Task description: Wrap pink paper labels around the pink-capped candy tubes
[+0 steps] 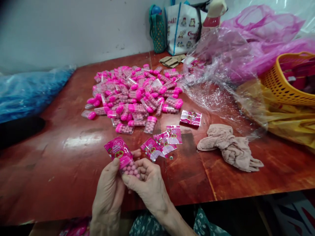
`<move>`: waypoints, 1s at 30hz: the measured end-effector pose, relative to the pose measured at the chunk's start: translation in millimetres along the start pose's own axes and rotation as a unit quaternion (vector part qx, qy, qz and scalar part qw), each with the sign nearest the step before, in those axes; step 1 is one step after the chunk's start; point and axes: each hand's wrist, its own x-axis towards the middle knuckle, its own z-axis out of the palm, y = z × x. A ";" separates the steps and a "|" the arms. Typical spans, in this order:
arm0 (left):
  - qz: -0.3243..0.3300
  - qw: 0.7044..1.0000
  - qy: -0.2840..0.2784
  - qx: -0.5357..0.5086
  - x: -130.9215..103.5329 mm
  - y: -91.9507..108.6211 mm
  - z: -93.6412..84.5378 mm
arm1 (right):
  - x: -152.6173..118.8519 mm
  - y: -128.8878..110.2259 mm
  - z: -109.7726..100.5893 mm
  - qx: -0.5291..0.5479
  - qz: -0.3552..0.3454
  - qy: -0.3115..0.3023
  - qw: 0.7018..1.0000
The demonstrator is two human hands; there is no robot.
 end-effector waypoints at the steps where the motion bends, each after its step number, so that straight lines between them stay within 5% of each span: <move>1: 0.002 1.000 0.007 0.008 -1.1 -1.4 2.1 | 0.3 -0.2 -0.1 0.001 -0.008 0.007 1.000; 7: 0.010 0.999 0.023 0.022 -7.0 -7.9 9.8 | 3.3 -0.3 -6.2 -0.005 -0.043 0.044 0.998; 12: -0.030 0.998 0.046 -0.025 -4.1 0.4 5.7 | -1.4 -2.2 -4.1 -0.040 -0.047 -0.030 0.998; 18: -0.023 0.999 0.017 -0.016 -7.4 -9.2 12.9 | 0.3 0.7 -4.6 -0.073 -0.096 0.046 0.992; 30: -0.030 0.999 -0.015 -0.015 -16.3 -26.5 17.4 | 7.6 4.2 -16.8 -0.032 -0.098 0.083 0.991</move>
